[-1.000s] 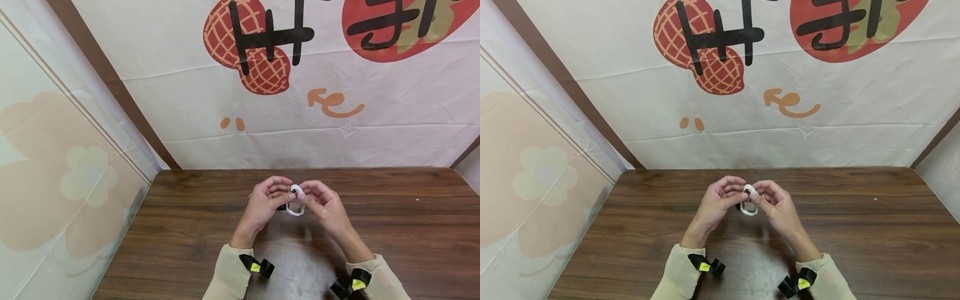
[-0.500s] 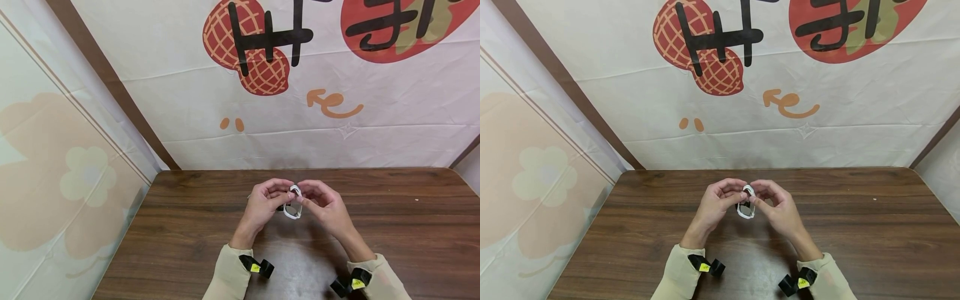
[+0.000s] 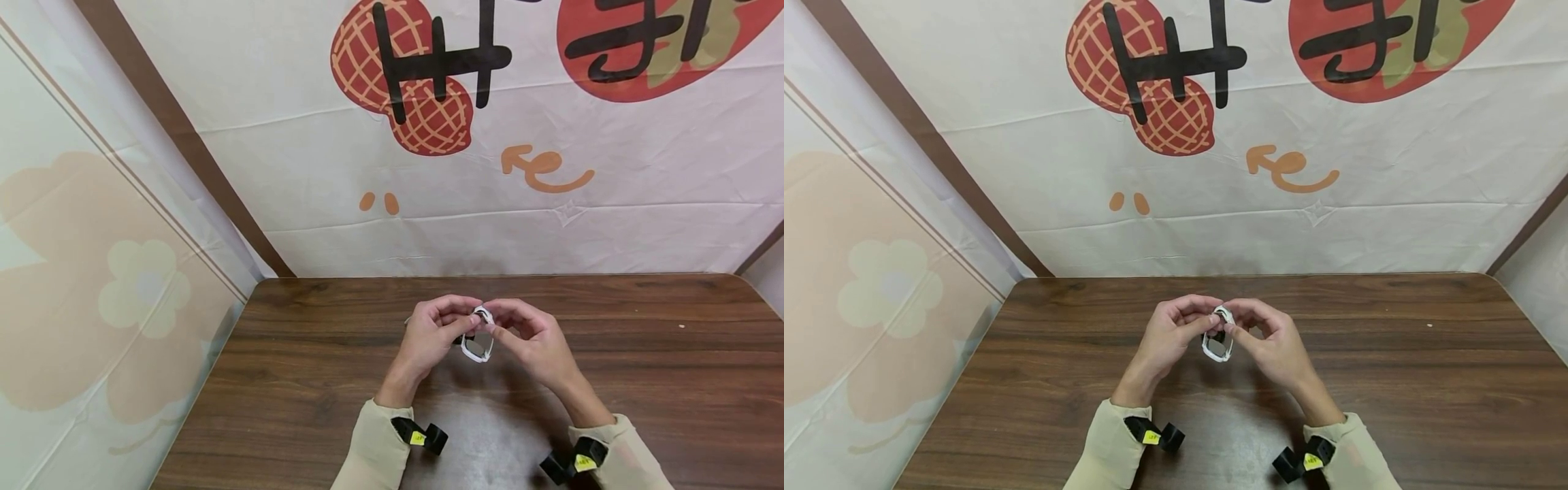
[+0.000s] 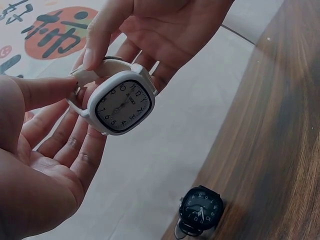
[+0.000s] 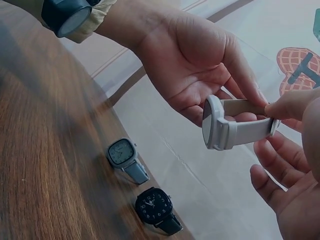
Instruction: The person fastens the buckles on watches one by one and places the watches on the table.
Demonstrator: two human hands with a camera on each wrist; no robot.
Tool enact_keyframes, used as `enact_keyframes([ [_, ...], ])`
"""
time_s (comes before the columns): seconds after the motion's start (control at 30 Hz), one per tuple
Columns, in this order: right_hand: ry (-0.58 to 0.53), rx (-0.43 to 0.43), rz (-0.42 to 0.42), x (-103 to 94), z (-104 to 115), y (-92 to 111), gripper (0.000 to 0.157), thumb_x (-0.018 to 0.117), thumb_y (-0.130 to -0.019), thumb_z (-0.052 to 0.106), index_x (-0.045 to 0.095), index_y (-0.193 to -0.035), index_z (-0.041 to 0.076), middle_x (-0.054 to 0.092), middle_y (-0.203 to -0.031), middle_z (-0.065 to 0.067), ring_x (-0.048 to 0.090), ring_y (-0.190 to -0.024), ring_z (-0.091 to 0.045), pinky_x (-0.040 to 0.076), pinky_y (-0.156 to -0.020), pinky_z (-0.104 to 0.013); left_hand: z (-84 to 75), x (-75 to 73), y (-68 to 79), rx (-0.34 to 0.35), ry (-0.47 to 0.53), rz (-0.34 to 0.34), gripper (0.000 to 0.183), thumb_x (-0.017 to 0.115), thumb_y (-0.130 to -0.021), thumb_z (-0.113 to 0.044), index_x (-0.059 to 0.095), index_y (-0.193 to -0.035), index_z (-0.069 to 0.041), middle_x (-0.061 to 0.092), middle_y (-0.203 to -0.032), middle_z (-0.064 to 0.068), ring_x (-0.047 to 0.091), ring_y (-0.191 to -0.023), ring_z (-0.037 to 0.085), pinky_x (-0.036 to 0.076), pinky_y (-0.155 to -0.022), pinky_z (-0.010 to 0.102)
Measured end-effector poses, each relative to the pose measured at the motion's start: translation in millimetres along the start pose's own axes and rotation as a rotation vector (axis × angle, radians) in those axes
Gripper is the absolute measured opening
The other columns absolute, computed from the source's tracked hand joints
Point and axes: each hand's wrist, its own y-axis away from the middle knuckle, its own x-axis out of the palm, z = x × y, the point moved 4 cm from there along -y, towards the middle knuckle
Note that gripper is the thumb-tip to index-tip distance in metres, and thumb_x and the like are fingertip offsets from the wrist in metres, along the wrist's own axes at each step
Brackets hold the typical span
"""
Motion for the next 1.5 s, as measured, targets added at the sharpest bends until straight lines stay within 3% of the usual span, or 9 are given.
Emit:
enact_keyframes([
  [0.47,0.006,-0.015,-0.008,-2.9,0,0,0.020,0.067,-0.087,-0.010,0.068,-0.105,-0.002,0.071,-0.092,-0.004,0.065,-0.083,-0.009,0.054,-0.068,-0.020,0.0,2.8,0.7,0.001,-0.056,0.009,0.021,0.067,-0.091,0.000,0.069,-0.111,0.005,0.068,-0.100,0.028,0.068,-0.078,0.013,0.058,-0.075,0.030],
  [0.63,0.036,-0.027,-0.013,-4.5,0,1,0.017,0.067,-0.087,-0.010,0.071,-0.101,-0.001,0.072,-0.092,-0.003,0.067,-0.081,-0.010,0.053,-0.067,-0.020,-0.4,3.7,1.6,0.018,-0.077,0.007,0.018,0.068,-0.091,-0.002,0.070,-0.108,0.004,0.070,-0.095,0.024,0.065,-0.073,0.012,0.055,-0.068,0.024],
  [0.83,0.038,-0.025,-0.021,-5.3,0,0,0.016,0.066,-0.088,-0.009,0.070,-0.100,0.000,0.070,-0.090,-0.017,0.066,-0.081,-0.010,0.053,-0.066,-0.019,0.9,4.9,1.3,0.033,-0.098,0.003,0.018,0.069,-0.091,-0.002,0.071,-0.108,0.003,0.070,-0.092,0.020,0.066,-0.071,0.013,0.056,-0.067,0.026],
  [1.0,0.021,-0.026,-0.045,-4.5,0,-1,0.017,0.064,-0.089,-0.010,0.069,-0.104,-0.002,0.071,-0.092,-0.010,0.066,-0.084,-0.010,0.054,-0.072,-0.020,0.2,4.9,1.1,0.039,-0.102,0.005,0.024,0.072,-0.087,0.001,0.069,-0.111,0.002,0.070,-0.097,0.021,0.067,-0.076,0.009,0.057,-0.072,0.026],
  [1.1,0.026,-0.035,-0.058,-5.8,2,-2,0.019,0.065,-0.088,-0.011,0.070,-0.104,-0.002,0.072,-0.092,-0.004,0.066,-0.084,-0.010,0.054,-0.073,-0.020,-0.1,4.6,0.7,0.041,-0.115,0.005,0.026,0.072,-0.086,0.004,0.069,-0.111,0.002,0.070,-0.099,0.023,0.069,-0.079,0.015,0.057,-0.073,0.026],
  [1.3,0.056,-0.059,-0.012,-11.5,5,-2,0.018,0.068,-0.086,-0.010,0.072,-0.102,-0.003,0.074,-0.093,0.003,0.069,-0.082,-0.010,0.054,-0.069,-0.020,-2.1,3.7,0.0,0.046,-0.131,0.024,0.021,0.066,-0.089,0.006,0.070,-0.110,0.005,0.071,-0.099,0.026,0.070,-0.084,0.043,0.059,-0.073,0.031],
  [1.4,0.067,-0.058,0.002,-14.3,6,-2,0.019,0.070,-0.085,-0.010,0.073,-0.102,-0.002,0.075,-0.093,0.004,0.069,-0.079,-0.010,0.054,-0.065,-0.021,-2.8,3.3,0.2,0.042,-0.142,0.038,0.020,0.064,-0.090,0.005,0.070,-0.110,0.005,0.071,-0.098,0.025,0.070,-0.085,0.043,0.059,-0.074,0.032],
  [1.5,0.063,-0.053,0.016,-15.4,5,-2,0.020,0.069,-0.085,-0.012,0.072,-0.102,-0.001,0.074,-0.092,0.000,0.069,-0.079,-0.011,0.054,-0.066,-0.021,-1.9,3.3,0.6,0.028,-0.150,0.027,0.020,0.067,-0.089,0.004,0.071,-0.109,0.003,0.072,-0.098,0.022,0.072,-0.081,0.032,0.059,-0.074,0.030],
])
